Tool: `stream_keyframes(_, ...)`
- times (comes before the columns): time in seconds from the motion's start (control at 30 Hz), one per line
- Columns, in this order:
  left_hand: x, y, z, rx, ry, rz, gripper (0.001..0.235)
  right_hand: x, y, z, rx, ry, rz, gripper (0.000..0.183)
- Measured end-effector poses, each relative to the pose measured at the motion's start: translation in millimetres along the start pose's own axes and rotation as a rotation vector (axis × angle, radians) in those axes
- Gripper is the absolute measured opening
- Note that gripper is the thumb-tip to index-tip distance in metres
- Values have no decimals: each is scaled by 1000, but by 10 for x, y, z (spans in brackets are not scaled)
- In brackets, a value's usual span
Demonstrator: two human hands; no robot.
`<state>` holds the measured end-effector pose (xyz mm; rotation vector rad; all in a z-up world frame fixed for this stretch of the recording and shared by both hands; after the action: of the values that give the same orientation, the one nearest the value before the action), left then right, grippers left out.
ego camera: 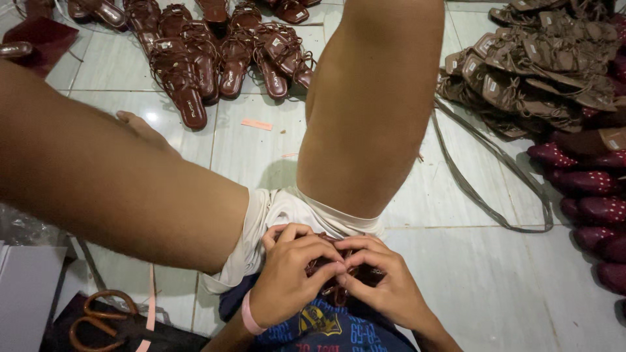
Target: The person sits on the floor and assembles brown sandals by attaching small metal hardware to the straps. They use red-handled scissors to cut a strap and then thread a metal piece through the strap to secure it.
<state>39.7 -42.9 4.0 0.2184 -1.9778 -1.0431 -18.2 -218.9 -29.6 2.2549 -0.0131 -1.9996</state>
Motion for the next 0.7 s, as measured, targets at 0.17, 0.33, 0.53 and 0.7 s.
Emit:
stream_keyframes(0.17, -67, -48, 40, 22, 37, 28, 8, 6, -25, 5, 57, -21, 66, 15)
stream_keyframes(0.33, -91, -79, 74, 64, 21, 16, 5, 1, -48, 7, 54, 6, 106, 15)
stream_keyframes(0.53, -75, -63, 75, 60, 45, 17, 8, -33, -60, 26, 41, 68, 155, 14)
stream_keyframes(0.7, -49, -7, 76, 57, 21, 38, 9, -45, -92, 46, 49, 135, 214, 13)
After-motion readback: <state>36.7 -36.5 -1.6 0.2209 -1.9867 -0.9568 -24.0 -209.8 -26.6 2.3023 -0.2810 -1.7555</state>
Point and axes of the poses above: each hand's wrist, its own z-axis away from the middle knuckle, its own y-axis out of the back of the hand, x = y × z, the point moved 4 cm from there along -z, towards the middle knuckle, and after that the axes turned 13 degrees about -z, right-handed, at the moved point
